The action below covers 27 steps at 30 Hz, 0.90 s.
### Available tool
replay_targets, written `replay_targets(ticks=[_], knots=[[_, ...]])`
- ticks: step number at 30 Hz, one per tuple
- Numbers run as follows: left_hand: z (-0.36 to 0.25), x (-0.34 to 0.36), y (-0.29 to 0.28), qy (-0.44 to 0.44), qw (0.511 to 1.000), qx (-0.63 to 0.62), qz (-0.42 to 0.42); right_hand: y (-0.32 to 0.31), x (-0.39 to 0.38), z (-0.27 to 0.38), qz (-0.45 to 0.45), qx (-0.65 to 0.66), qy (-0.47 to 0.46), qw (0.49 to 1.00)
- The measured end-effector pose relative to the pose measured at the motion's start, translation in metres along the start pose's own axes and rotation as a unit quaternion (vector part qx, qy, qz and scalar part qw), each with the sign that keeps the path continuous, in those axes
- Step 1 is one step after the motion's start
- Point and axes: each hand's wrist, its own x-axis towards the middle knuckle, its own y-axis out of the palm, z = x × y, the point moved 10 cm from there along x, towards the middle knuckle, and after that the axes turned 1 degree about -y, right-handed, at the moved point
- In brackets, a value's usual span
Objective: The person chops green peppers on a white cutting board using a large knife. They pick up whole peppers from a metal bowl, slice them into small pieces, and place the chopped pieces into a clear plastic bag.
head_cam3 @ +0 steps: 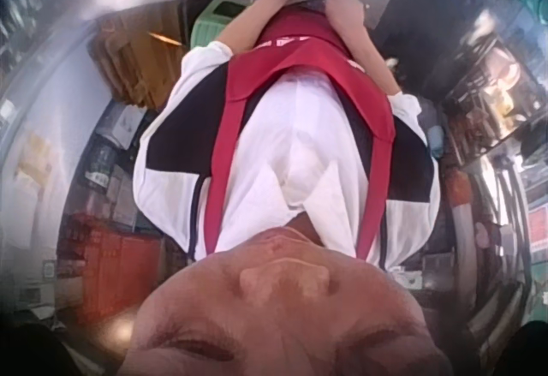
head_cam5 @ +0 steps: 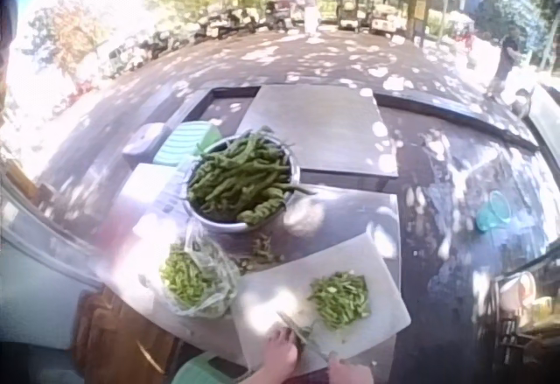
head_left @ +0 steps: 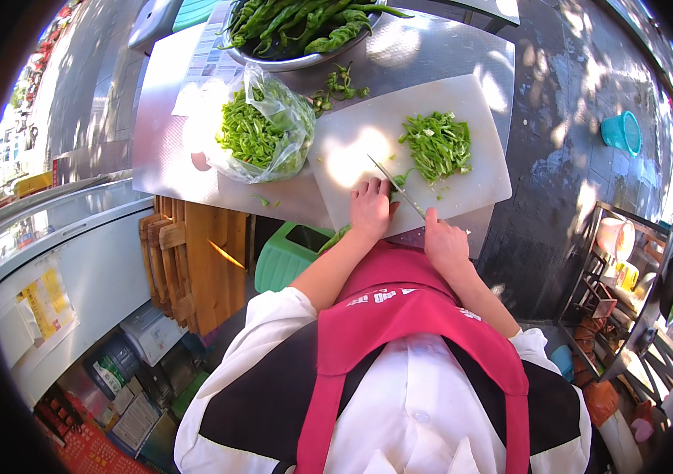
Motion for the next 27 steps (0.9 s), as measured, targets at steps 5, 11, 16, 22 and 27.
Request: replay_targets(ticks=[5, 11, 16, 22, 27], knots=[[0.013, 0.004, 0.034, -0.009, 0.997, -0.037, 0.071, -0.013, 0.000, 0.011, 0.032, -0.066, 0.014, 0.997], [0.016, 0.008, 0.035, 0.039, 0.993, 0.026, 0.106, -0.020, -0.005, 0.016, 0.044, -0.081, 0.041, 0.995], [0.014, 0.009, 0.036, 0.041, 0.988, 0.021, 0.146, 0.001, 0.006, 0.012, 0.042, -0.033, 0.044, 0.998], [0.019, 0.002, 0.038, 0.047, 0.994, -0.005, 0.100, 0.014, 0.023, 0.016, -0.007, 0.040, 0.061, 0.997], [0.017, 0.002, 0.031, 0.091, 0.993, -0.033, 0.072, 0.020, 0.050, 0.018, -0.090, 0.072, 0.029, 0.993]])
